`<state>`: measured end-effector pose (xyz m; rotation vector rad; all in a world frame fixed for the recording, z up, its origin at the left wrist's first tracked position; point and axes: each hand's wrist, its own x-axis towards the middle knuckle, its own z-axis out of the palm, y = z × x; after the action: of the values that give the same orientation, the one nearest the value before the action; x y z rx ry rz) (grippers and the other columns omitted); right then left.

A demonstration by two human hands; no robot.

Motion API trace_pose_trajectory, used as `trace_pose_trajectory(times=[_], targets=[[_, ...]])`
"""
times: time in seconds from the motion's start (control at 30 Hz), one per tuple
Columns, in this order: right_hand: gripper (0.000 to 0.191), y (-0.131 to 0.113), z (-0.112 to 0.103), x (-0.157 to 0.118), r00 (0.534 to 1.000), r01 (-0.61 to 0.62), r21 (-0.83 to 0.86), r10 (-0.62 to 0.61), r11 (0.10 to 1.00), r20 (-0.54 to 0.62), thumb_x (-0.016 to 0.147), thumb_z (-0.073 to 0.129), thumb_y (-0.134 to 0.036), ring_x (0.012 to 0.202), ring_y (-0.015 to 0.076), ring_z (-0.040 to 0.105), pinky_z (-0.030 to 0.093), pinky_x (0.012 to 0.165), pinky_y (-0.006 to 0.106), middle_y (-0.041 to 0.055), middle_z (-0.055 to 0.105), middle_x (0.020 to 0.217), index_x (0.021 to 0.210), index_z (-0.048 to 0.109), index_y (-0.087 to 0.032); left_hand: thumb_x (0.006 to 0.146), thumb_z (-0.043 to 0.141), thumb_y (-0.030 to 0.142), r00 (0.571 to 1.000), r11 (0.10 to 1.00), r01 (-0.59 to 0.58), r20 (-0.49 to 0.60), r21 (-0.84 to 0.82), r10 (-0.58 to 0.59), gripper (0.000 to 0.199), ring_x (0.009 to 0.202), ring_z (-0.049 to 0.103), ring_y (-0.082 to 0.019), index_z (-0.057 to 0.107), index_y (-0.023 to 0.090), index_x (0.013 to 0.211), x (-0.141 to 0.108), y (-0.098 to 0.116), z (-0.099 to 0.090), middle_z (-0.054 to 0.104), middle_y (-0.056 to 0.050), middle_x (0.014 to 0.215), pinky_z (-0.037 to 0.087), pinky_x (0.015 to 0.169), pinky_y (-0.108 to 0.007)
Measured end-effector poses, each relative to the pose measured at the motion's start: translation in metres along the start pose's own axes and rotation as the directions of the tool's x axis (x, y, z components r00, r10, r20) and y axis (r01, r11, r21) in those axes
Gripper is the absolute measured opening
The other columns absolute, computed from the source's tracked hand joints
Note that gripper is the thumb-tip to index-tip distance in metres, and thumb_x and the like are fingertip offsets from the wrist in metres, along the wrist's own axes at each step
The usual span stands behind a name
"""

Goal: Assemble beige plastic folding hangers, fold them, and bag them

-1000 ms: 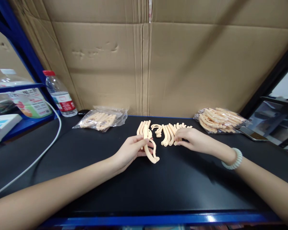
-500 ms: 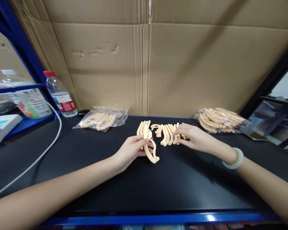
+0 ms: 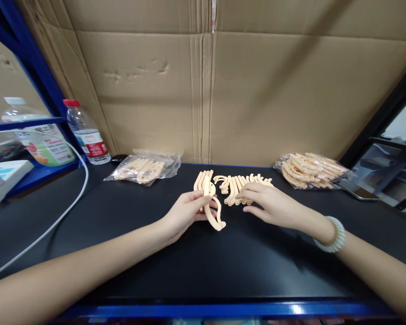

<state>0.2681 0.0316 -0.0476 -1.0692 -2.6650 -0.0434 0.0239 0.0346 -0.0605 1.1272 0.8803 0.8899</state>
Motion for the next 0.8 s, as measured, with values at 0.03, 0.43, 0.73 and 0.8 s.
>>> trace_pose_trajectory(times=[0.03,0.43,0.73,0.8], targets=[[0.027,-0.004,0.002,0.001,1.0,0.03,-0.018,-0.03,0.999,-0.008,0.091,0.054,-0.02,0.106,0.0238,0.057,0.048,0.092,0.041,0.0111,0.061,0.115,0.118,0.059,-0.02,0.09,0.054,0.015,1.0,1.0,-0.003,0.0,-0.003,0.003,0.016,0.065,0.067,-0.016,0.068,0.008,0.09,0.0,0.0,0.0,0.069,-0.008,0.079,0.058,0.072,-0.035],[0.025,0.001,0.013,0.002,0.99,0.118,-0.058,-0.122,0.991,-0.067,0.094,0.049,-0.026,0.124,0.0264,0.048,0.04,0.106,0.049,0.0115,0.056,0.13,0.116,0.061,-0.02,0.09,0.054,0.016,1.0,1.0,-0.013,0.011,0.026,0.013,0.015,0.067,0.067,-0.017,0.066,0.007,0.088,0.001,-0.002,-0.002,0.069,-0.008,0.081,0.059,0.074,-0.035],[0.026,-0.038,0.023,0.006,0.895,0.367,-0.069,-0.373,0.928,-0.247,0.093,0.048,-0.015,0.121,0.0234,0.047,0.042,0.102,0.043,0.009,0.064,0.119,0.116,0.06,-0.016,0.088,0.06,0.029,0.989,0.988,-0.119,0.096,0.096,0.11,0.018,0.076,0.064,-0.015,0.065,0.013,0.091,-0.001,-0.009,0.0,0.065,-0.003,0.081,0.058,0.074,-0.029],[0.023,-0.04,0.025,0.006,0.888,0.384,-0.087,-0.393,0.919,-0.237,0.094,0.047,-0.014,0.117,0.0233,0.049,0.042,0.1,0.042,0.0067,0.067,0.113,0.113,0.061,-0.016,0.087,0.061,0.032,0.989,0.985,-0.13,0.084,0.115,0.12,0.019,0.076,0.063,-0.014,0.065,0.013,0.089,0.0,-0.01,0.0,0.063,-0.002,0.08,0.059,0.074,-0.029]])
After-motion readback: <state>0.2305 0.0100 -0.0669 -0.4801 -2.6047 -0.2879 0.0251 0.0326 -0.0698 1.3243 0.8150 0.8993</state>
